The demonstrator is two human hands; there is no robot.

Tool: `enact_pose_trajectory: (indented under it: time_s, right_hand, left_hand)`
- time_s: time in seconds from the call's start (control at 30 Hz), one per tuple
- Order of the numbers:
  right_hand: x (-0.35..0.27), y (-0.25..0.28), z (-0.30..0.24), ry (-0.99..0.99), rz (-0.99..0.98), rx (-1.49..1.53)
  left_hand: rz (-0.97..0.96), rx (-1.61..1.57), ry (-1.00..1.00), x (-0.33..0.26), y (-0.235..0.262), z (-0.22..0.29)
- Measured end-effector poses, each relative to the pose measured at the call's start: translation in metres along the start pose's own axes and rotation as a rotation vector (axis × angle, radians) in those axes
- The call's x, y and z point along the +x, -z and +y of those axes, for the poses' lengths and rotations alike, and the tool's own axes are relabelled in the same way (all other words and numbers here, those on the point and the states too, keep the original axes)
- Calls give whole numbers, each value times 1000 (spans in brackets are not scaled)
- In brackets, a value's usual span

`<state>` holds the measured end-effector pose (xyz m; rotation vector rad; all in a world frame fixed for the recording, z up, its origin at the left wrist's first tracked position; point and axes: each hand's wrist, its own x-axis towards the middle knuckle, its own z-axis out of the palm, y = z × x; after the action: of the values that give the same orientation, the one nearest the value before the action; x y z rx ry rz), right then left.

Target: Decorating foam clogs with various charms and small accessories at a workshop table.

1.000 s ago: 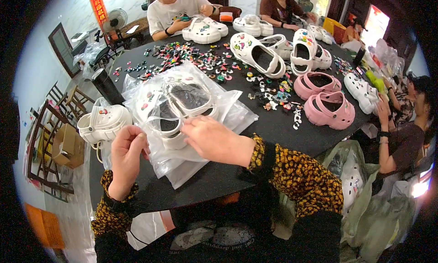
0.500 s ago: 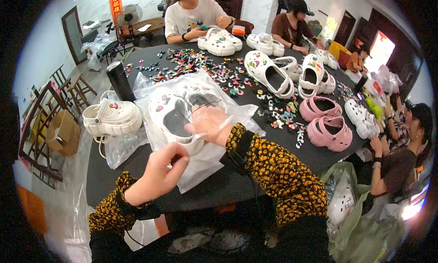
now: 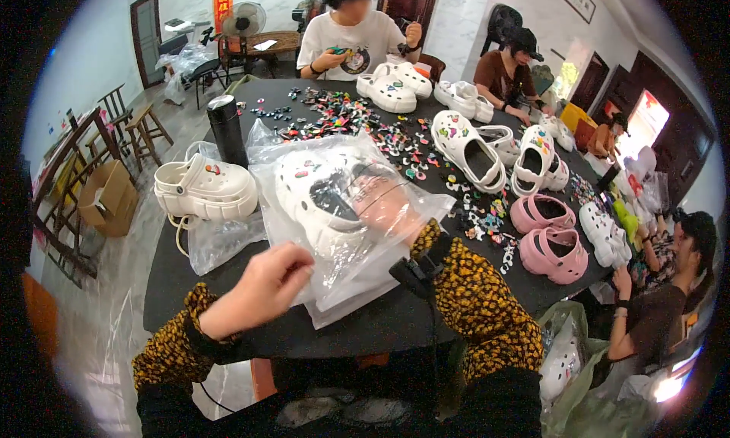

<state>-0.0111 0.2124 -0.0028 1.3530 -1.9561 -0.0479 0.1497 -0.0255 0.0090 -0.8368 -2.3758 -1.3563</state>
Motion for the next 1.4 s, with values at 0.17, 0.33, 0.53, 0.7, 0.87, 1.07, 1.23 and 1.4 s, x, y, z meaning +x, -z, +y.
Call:
enact_pose_trajectory:
  time_s: [0.17,0.33,0.53,0.7,0.87,1.07,1.23,1.4]
  right_hand:
    - [-6,42,-5,-297,-290,110]
    - [-25,100,-21,-195,-63,107]
    - [-28,166,-36,-93,-384,-124]
    - [-51,187,-36,-28,-295,-125]
    - [-74,195,-29,-52,-276,-50]
    - [-98,191,-25,-25,-144,-62]
    - [-110,188,-30,-87,-179,14]
    - [-113,186,-34,-146,-127,53]
  left_hand:
    - [227,164,93,20,28,-43]
    - [314,224,134,51,55,-86]
    - [-3,-178,758,82,51,-24]
    - [-197,-597,596,87,10,-59]
    - [-90,-612,563,100,-8,-56]
    - [205,-570,538,128,-5,-65]
    - [337,-445,438,148,1,-73]
    - [352,-315,372,166,-2,-76]
